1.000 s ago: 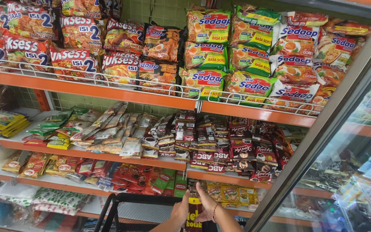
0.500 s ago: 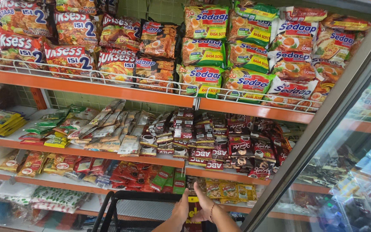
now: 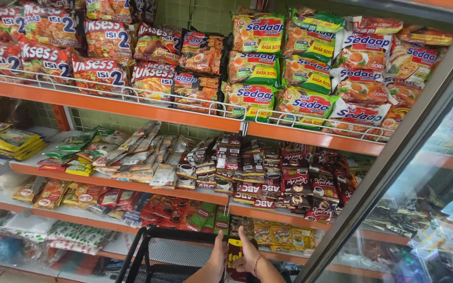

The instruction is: The person picks up several boxes of tea from a refrigerated display, places them into a hand basket, and then selects a carton of milk from the same cooler.

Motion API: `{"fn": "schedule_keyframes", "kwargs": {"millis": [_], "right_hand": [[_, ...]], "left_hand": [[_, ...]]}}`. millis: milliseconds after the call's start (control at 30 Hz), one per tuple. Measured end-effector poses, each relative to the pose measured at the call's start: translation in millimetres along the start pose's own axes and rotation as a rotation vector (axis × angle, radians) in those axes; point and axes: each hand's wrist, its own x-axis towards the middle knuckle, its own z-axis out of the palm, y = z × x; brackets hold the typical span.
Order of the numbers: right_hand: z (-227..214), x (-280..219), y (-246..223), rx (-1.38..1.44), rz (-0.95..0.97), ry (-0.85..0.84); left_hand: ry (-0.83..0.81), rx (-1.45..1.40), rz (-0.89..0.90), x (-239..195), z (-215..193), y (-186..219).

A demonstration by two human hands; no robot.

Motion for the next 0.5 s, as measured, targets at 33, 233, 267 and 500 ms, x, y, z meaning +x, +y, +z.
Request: {"fn": "schedule_keyframes", "kwargs": {"millis": [33,233,267,500], "right_hand": [[0.5,-3.7,0.2,-0.002,0.001,-0.002],[-15.2,-5.2,15.6,0.176,-0.489,0.181],[-22.9,1.6,18.9,0.253,-0.533,0.225],[-44.9,12.1,38.0,0.505,-0.512,0.246]], "left_hand": [[0.002,-0.002,0.0,-4.4,2.0,-4.7],[-0.092,-0.214,-0.047,9.1,-3.8,-30.9],[-0.102,-0.212,0.0,25.2,-6.9,-38.2],[-0.09,-0.206,-0.04,36.0,-0.1,-51.0]]}}
